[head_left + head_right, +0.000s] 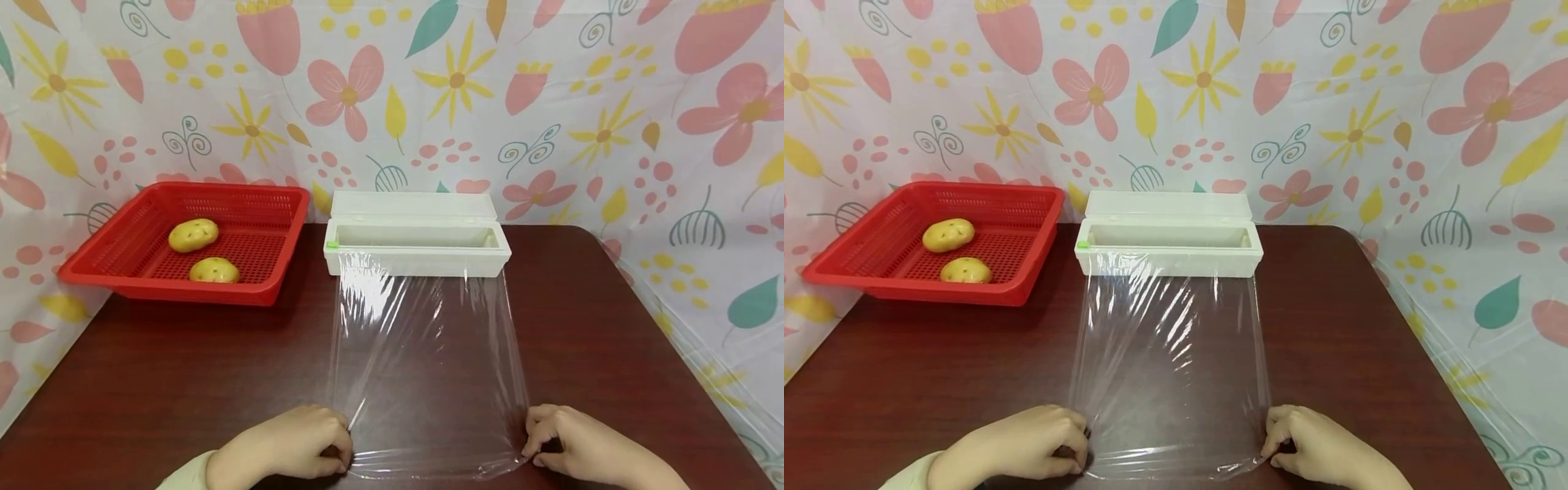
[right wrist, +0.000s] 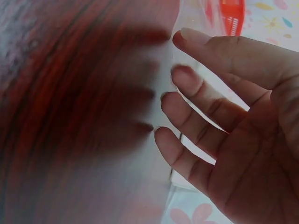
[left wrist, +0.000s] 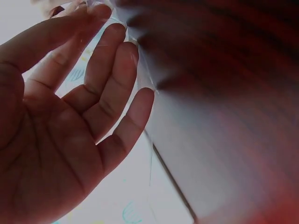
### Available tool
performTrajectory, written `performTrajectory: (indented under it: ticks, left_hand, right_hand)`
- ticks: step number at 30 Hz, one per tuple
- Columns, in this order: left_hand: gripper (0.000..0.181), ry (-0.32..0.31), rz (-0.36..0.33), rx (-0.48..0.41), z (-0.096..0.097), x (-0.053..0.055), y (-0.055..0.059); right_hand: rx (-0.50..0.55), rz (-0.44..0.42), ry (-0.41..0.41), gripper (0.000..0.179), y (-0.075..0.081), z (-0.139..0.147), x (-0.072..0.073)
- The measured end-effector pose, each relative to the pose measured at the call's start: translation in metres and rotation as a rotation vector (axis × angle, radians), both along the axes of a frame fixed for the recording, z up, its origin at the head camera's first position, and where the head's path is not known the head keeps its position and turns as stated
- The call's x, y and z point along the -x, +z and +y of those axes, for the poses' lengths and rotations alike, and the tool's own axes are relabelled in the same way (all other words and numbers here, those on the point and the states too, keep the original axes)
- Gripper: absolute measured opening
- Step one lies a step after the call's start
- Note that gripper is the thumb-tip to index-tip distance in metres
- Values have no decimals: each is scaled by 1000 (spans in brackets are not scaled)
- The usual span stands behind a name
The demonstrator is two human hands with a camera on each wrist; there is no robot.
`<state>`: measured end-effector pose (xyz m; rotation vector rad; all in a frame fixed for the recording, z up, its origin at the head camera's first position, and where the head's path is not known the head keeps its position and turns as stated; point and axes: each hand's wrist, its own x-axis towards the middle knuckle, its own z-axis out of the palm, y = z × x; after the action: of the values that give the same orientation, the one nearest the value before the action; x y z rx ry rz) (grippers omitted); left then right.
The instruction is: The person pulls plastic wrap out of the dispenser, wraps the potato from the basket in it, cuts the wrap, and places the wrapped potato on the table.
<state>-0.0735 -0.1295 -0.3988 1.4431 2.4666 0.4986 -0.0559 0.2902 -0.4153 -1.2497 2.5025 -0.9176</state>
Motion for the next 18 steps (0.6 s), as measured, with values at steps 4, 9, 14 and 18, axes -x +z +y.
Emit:
performTrajectory:
  ticks: [4, 9, 14, 18]
  left_hand:
    - [8, -4, 8, -15, -1, -1, 1]
    - [5, 1, 9, -27, -3, -3, 0]
    - [5, 17, 0, -35, -4, -3, 0]
    - [7, -3, 33, -49, -3, 0, 1]
  right_hand:
    - [18, -39, 22, 19, 1, 0, 0]
    - [-20, -121, -30, 10, 5, 1, -3]
    - [-37, -84, -37, 12, 2, 0, -4]
    - [-41, -51, -57, 20, -5, -1, -6]
